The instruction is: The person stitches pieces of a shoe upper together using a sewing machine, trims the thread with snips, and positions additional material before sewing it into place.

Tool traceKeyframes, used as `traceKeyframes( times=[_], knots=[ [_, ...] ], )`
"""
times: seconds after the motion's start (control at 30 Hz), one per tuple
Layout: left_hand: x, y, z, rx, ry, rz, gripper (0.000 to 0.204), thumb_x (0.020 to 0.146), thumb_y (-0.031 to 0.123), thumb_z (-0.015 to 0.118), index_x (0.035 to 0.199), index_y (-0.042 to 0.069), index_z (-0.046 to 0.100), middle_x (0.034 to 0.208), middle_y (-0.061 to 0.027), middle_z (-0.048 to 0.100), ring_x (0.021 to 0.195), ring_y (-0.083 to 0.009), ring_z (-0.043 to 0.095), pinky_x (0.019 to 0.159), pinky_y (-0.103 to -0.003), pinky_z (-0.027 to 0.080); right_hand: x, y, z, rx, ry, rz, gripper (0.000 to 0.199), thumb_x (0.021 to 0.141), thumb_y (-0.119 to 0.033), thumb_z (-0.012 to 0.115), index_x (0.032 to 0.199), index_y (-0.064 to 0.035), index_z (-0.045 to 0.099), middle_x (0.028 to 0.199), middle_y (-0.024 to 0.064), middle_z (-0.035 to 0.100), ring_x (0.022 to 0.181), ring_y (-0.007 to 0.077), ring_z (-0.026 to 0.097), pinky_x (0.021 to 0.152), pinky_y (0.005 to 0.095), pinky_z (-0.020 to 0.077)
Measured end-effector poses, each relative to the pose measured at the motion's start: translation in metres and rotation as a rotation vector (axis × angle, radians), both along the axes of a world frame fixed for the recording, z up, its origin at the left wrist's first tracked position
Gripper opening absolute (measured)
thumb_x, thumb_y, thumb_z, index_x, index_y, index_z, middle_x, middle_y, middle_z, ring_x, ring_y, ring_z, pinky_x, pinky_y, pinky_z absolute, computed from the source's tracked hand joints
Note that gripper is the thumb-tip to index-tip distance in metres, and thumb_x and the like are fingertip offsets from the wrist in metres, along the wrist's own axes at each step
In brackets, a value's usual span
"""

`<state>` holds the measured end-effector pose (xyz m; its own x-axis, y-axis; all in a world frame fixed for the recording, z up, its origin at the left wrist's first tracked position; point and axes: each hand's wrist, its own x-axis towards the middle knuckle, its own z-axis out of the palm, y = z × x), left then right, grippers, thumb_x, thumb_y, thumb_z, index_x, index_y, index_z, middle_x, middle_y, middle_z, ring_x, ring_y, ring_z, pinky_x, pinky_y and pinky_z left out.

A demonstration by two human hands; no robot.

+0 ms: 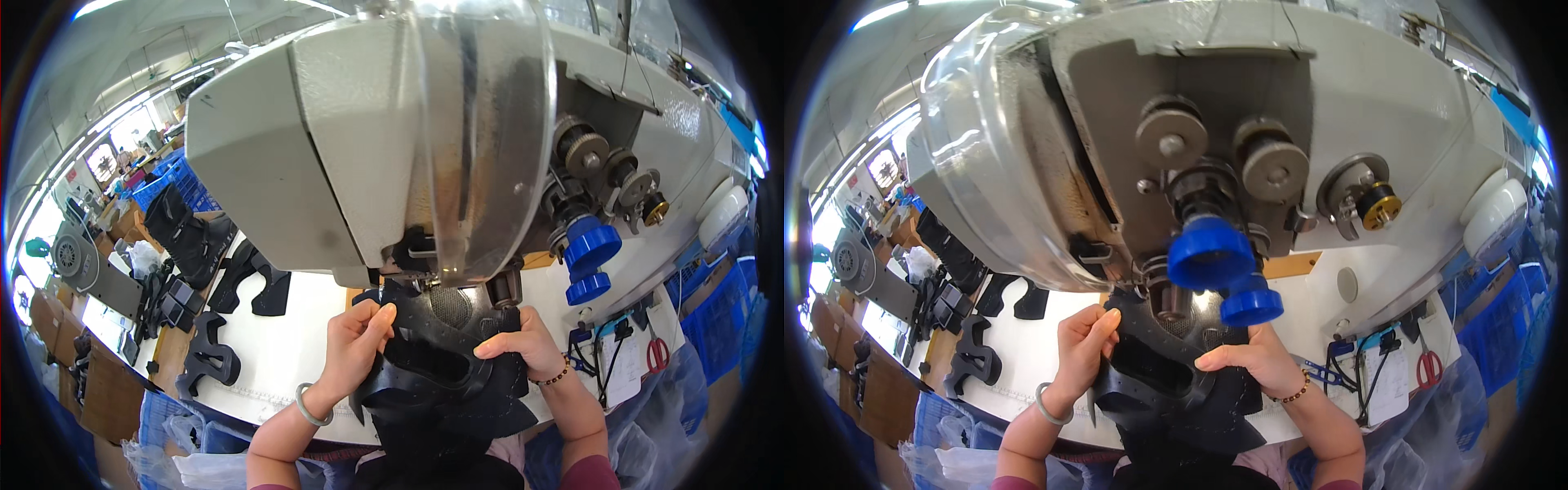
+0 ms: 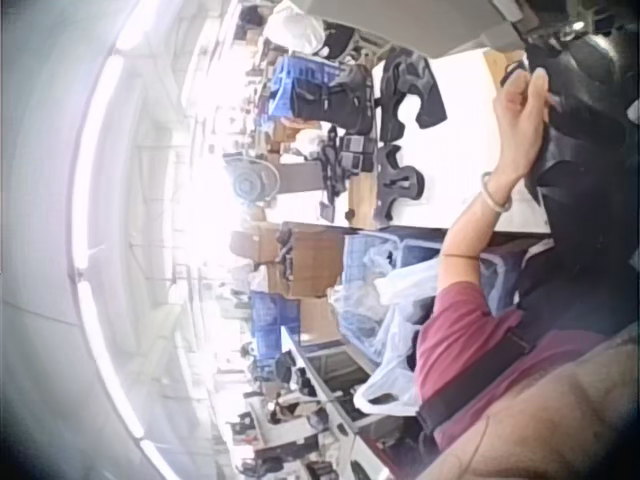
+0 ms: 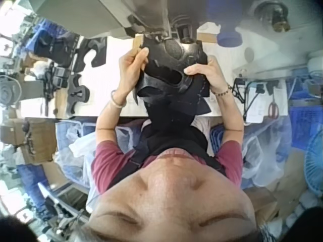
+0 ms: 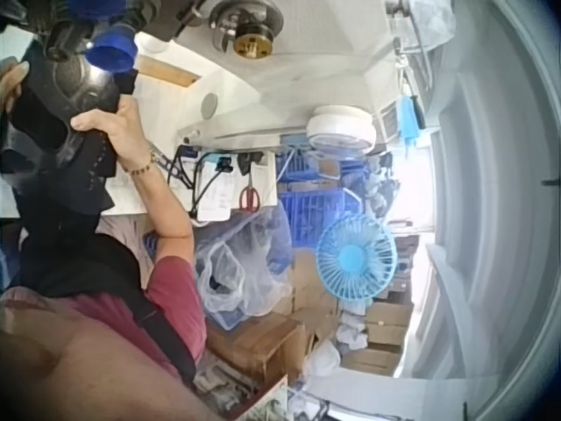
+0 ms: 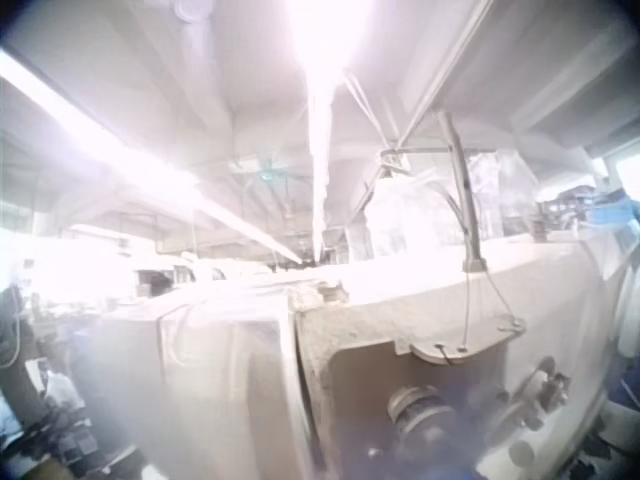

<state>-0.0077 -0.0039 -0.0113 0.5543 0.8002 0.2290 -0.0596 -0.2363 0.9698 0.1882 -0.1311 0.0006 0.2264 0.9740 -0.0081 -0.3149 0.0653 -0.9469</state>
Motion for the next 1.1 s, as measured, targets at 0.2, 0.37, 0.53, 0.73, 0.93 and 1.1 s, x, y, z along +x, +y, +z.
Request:
traceKeyframes(
  times=[0.2,0.37,0.53,0.73,0.93,1.1],
  knots=[
    [0.001,0.006,0.009,0.054,0.082,0.008,0.034,0.092,0.023,0.057,0.066,0.001,0.055,0.058,0.0018,0.052,0.053,-0.0012,0.043,0.047,-0.019,0.031,0.001,0.005,-0.007,-0.002,0.045,-0.029,0.027,0.065,0.006,0.068,0.092,0.005,0.063,0.076,0.0089,0.065,0.061,0.0125,0.063,0.055,0.0227,0.0512],
    [0.003,0.017,0.017,0.03,0.121,-0.002,0.034,0.091,0.023,0.059,0.067,-0.001,0.059,0.055,0.0027,0.051,0.05,-0.0019,0.042,0.044,-0.02,0.03,-0.001,0.007,-0.01,0.047,-0.063,-0.039,0.028,0.066,0.005,0.068,0.093,0.0045,0.063,0.078,0.0082,0.066,0.061,0.011,0.062,0.057,0.0223,0.0511],
    [0.01,0.029,0.007,0.207,0.09,0.057,0.029,0.086,0.02,0.065,0.064,0.0,0.06,0.052,0.0025,0.052,0.042,-0.0051,0.042,0.04,-0.024,0.03,-0.002,0.012,-0.018,0.106,0.018,-0.06,0.038,0.066,0.005,0.069,0.103,0.0034,0.06,0.09,0.0088,0.065,0.075,0.0127,0.063,0.07,0.0254,0.0516],
    [0.01,0.018,0.016,1.248,0.269,0.293,0.03,0.076,0.015,0.073,0.06,0.009,0.049,0.049,-0.001,0.046,0.041,-0.0184,0.048,0.04,-0.03,0.037,-0.013,0.015,-0.02,0.089,-0.024,-0.11,0.04,0.067,0.003,0.069,0.106,0.0018,0.059,0.093,0.0077,0.065,0.077,0.0123,0.062,0.073,0.0248,0.0502],
    [0.006,0.006,0.007,0.933,0.131,-0.293,0.044,0.08,0.017,0.069,0.12,0.006,0.054,0.069,-0.0017,0.06,0.058,-0.019,0.054,0.055,-0.031,0.044,-0.032,0.014,-0.028,0.114,0.158,-0.103,0.037,0.074,0.002,0.069,0.109,0.0015,0.057,0.099,0.0062,0.063,0.086,0.0118,0.062,0.079,0.0247,0.0498],
    [-0.003,0.017,0.011,0.999,0.126,-0.315,0.051,0.077,0.018,0.072,0.124,0.008,0.056,0.062,-0.0002,0.054,0.056,-0.0177,0.04,0.056,-0.029,0.039,-0.056,0.017,-0.033,0.196,0.219,-0.153,0.025,0.078,0.003,0.066,0.102,0.0032,0.061,0.096,0.0067,0.066,0.082,0.0103,0.063,0.075,0.0229,0.0508]
  ],
)
